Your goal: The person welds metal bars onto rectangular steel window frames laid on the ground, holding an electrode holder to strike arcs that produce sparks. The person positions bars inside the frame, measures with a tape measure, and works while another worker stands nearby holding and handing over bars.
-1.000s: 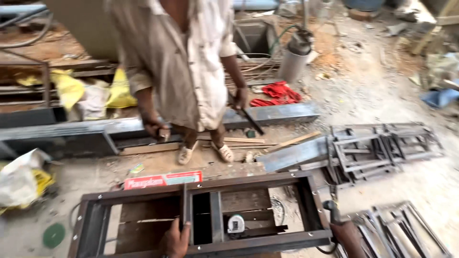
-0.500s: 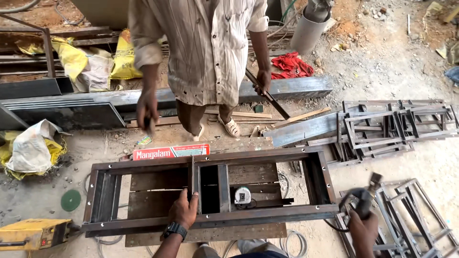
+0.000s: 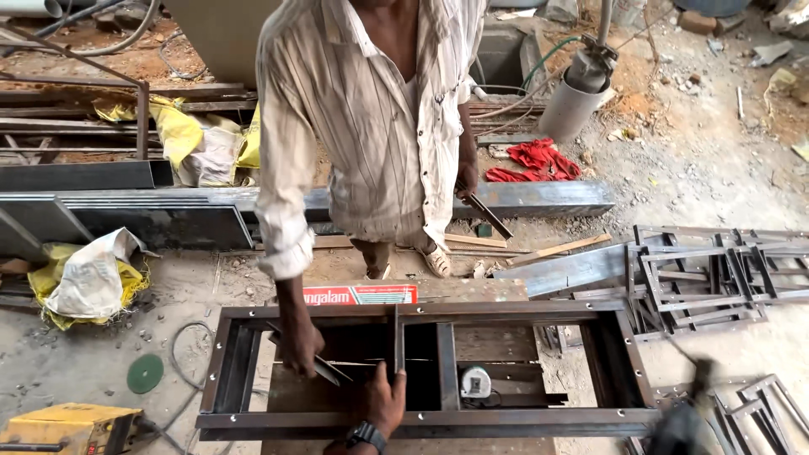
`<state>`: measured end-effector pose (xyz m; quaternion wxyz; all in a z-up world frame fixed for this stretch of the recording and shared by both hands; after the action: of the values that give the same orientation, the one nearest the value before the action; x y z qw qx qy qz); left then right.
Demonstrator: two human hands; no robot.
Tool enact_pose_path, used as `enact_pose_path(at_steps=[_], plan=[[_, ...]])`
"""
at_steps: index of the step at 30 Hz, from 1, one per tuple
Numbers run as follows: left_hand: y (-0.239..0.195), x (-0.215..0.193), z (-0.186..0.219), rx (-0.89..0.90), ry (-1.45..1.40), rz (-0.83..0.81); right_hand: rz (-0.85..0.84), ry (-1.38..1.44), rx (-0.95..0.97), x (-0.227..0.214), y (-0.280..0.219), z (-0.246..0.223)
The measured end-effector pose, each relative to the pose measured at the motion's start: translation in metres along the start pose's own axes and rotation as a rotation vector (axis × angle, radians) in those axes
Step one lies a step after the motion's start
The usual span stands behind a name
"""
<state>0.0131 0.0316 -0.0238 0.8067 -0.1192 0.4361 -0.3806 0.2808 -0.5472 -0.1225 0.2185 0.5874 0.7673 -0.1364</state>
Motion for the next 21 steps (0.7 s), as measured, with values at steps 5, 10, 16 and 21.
enact_pose_path(at_steps=[5,10,16,21], plan=[[0.002,-0.004,-0.003,0.001,0.004,-0.098,-0.117,0.163,0.313,0.102,0.02,-0.274],[-0.014,-0.018,0.009,0.024,-0.001,-0.071,-0.114,0.069,0.294,0.157,0.031,-0.36],[-0.005,-0.01,-0.001,0.05,-0.031,-0.063,-0.262,0.118,0.349,0.197,0.005,-0.364],[-0.012,-0.014,0.004,0.013,0.008,-0.101,-0.061,0.165,0.425,0.193,0.002,-0.381]])
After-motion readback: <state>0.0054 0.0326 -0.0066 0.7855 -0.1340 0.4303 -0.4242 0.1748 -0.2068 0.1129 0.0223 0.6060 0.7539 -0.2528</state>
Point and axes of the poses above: each hand's wrist, its own y-axis towards the middle knuckle, its own x-axis out of the palm, z = x × y, the point moved 3 cm from there along y, towards the middle knuckle, and after that the axes turned 11 degrees about -y, right-handed, at the moved point
